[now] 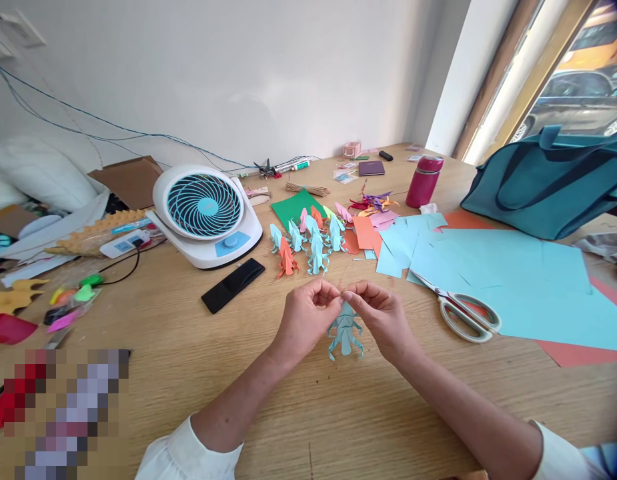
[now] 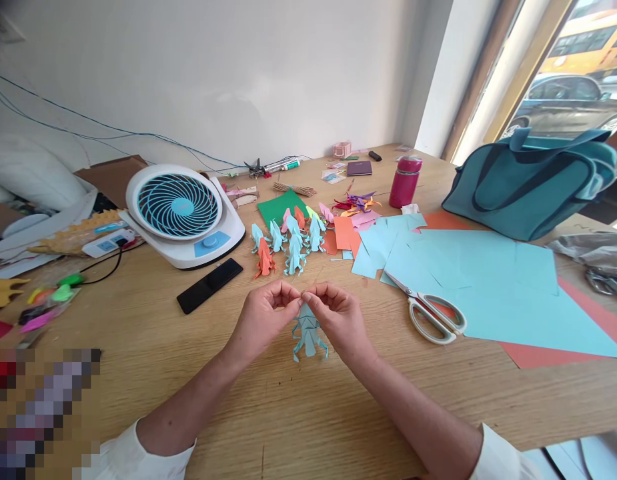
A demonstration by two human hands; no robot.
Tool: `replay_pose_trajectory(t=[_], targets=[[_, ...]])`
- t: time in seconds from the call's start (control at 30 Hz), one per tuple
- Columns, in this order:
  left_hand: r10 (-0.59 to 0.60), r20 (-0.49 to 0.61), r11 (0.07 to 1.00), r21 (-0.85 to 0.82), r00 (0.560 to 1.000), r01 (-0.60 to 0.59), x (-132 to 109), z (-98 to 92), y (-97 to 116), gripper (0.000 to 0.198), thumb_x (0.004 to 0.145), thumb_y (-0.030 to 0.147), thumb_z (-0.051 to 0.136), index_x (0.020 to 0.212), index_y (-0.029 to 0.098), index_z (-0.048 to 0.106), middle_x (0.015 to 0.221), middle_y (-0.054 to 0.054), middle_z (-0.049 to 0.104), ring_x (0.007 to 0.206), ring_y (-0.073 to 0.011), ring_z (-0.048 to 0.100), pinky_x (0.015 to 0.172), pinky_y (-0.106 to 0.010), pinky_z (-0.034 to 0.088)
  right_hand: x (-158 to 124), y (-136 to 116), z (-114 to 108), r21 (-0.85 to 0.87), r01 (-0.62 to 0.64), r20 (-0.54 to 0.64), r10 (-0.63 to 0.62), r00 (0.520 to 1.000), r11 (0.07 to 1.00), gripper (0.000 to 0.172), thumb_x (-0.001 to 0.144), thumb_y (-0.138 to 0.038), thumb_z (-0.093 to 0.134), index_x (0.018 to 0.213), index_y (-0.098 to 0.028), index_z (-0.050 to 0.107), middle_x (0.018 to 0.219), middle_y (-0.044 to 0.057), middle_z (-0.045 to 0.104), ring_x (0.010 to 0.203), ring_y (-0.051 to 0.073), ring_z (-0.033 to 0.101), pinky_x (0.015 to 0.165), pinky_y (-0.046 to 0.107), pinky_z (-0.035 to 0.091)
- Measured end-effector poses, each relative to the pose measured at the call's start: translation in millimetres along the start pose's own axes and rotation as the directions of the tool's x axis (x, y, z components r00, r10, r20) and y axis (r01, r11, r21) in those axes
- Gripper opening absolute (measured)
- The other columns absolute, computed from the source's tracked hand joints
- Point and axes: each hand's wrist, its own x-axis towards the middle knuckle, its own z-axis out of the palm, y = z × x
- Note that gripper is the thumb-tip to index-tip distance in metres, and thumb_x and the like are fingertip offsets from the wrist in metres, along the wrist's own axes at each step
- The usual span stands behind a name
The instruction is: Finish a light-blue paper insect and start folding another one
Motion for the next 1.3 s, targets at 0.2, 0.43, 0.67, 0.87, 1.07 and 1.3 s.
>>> replay_pose_trajectory(t=[0.2, 0.43, 0.67, 0.87, 1.07, 1.3], targets=[[0.022, 0.062, 0.999, 0.027, 0.998, -0.023, -1, 2.9, -3, 0.013, 0.079, 0.026, 0.064, 0.073, 0.016, 0.061, 0.069, -0.001, 0.064, 0.064, -0.0126, 0.059, 0.063, -0.024, 0.048, -1, 4, -1, -0.166, 0.094, -0.001, -0.095, 0.995, 0.982, 0.024, 0.082, -0.041, 0.068, 0.075, -0.018, 0.064, 0.072, 0.002, 0.061, 0.067, 0.014, 0.053, 0.062, 0.026, 0.042], [0.013, 0.064, 0.998, 0.058, 0.998, -0.016, 0, 2.9, -4, 0.017, 0.080, 0.028, 0.062, 0.068, 0.016, 0.061, 0.067, 0.000, 0.063, 0.064, -0.0121, 0.058, 0.063, -0.024, 0.047, 1, 1, -4, -0.086, -0.007, 0.002, 0.007, 1.000, 0.996, 0.032, 0.082, -0.048, 0.066, 0.071, -0.018, 0.064, 0.069, 0.001, 0.060, 0.066, 0.014, 0.052, 0.063, 0.027, 0.043], [-0.019, 0.060, 0.999, 0.048, 0.998, 0.016, 1, 1.0, -5, 0.017, 0.081, 0.029, 0.063, 0.069, 0.016, 0.063, 0.067, 0.000, 0.064, 0.063, -0.0125, 0.058, 0.061, -0.023, 0.046, 3, -6, -7, -0.147, -0.020, 0.030, 0.025, 0.999, 0.989, 0.033, 0.078, -0.051, 0.069, 0.081, -0.018, 0.069, 0.074, 0.003, 0.065, 0.070, 0.016, 0.056, 0.064, 0.028, 0.045], [0.061, 0.056, 0.993, 0.102, 0.997, -0.066, 0, 1.8, -4, 0.016, 0.083, 0.032, 0.065, 0.083, 0.017, 0.069, 0.078, -0.003, 0.066, 0.067, -0.0131, 0.058, 0.062, -0.024, 0.046, 2, -3, -7, -0.317, 0.103, -0.002, -0.110, 0.994, 0.943, 0.026, 0.081, -0.043, 0.067, 0.073, -0.019, 0.061, 0.068, 0.001, 0.058, 0.062, 0.013, 0.049, 0.055, 0.025, 0.037], [0.083, 0.108, 0.996, 0.035, 0.991, -0.087, 3, 0.9, -8, 0.018, 0.084, 0.030, 0.062, 0.074, 0.016, 0.067, 0.072, -0.001, 0.061, 0.065, -0.0121, 0.053, 0.061, -0.023, 0.042, 4, -5, -8, -0.292, 0.025, 0.059, -0.008, 0.998, 0.956, 0.034, 0.081, -0.051, 0.065, 0.072, -0.018, 0.059, 0.065, 0.000, 0.053, 0.059, 0.013, 0.045, 0.054, 0.026, 0.035], [0.137, 0.051, 0.985, 0.102, 0.989, -0.142, 4, -0.1, -8, 0.011, 0.083, 0.019, 0.057, 0.073, 0.017, 0.060, 0.074, 0.001, 0.056, 0.064, -0.0101, 0.049, 0.061, -0.022, 0.041, 3, -4, -8, -0.321, 0.028, 0.073, -0.005, 0.997, 0.947, 0.036, 0.081, -0.053, 0.065, 0.075, -0.018, 0.061, 0.069, 0.001, 0.056, 0.063, 0.014, 0.047, 0.055, 0.026, 0.035]])
